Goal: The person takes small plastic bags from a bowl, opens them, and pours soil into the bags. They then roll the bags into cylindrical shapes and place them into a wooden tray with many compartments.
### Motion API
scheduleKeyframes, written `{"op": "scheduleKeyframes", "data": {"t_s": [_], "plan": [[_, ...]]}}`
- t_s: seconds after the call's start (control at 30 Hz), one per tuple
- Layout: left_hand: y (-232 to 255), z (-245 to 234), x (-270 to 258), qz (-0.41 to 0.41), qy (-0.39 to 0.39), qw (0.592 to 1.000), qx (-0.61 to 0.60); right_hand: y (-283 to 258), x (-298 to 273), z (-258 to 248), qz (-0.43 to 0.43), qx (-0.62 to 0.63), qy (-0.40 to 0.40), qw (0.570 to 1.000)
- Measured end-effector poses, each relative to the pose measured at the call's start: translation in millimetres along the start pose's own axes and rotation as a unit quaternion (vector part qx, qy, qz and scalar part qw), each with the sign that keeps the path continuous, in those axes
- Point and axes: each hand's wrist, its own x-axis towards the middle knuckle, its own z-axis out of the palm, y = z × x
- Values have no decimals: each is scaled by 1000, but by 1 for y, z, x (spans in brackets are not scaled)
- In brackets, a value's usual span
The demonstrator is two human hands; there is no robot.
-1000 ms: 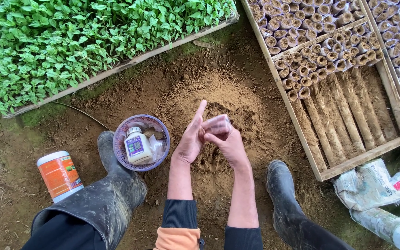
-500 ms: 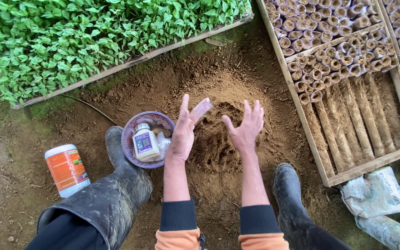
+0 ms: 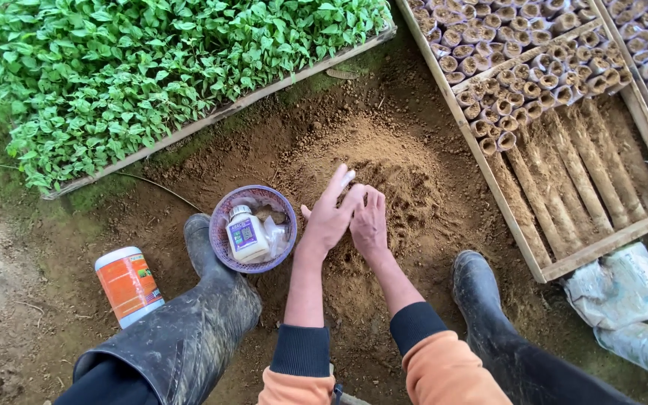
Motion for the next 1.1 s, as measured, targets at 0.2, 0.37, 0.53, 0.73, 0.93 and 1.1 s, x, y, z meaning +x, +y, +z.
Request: {"op": "scheduleKeyframes", "data": {"t_s": [0.2, 0.37, 0.53, 0.73, 0.93, 1.1], "plan": [[-66, 37, 10, 57, 11, 924, 379, 40, 8, 18, 76, 453, 72, 885], [-118, 88, 13, 149, 44, 845, 512, 72, -1, -47, 128, 437, -27, 890], [-141, 97, 26, 225, 78, 780, 579, 63, 1, -109, 45, 443, -74, 893], [-133, 83, 29, 158, 5, 793, 588, 33, -10, -168, -96, 331, -199, 917], [-85, 63, -5, 142, -42, 800, 582, 69, -2, -83, -51, 246, -201, 947], [-129, 79, 17, 119, -81, 771, 620, 57, -29, -37, -6, 203, -95, 975]]}}
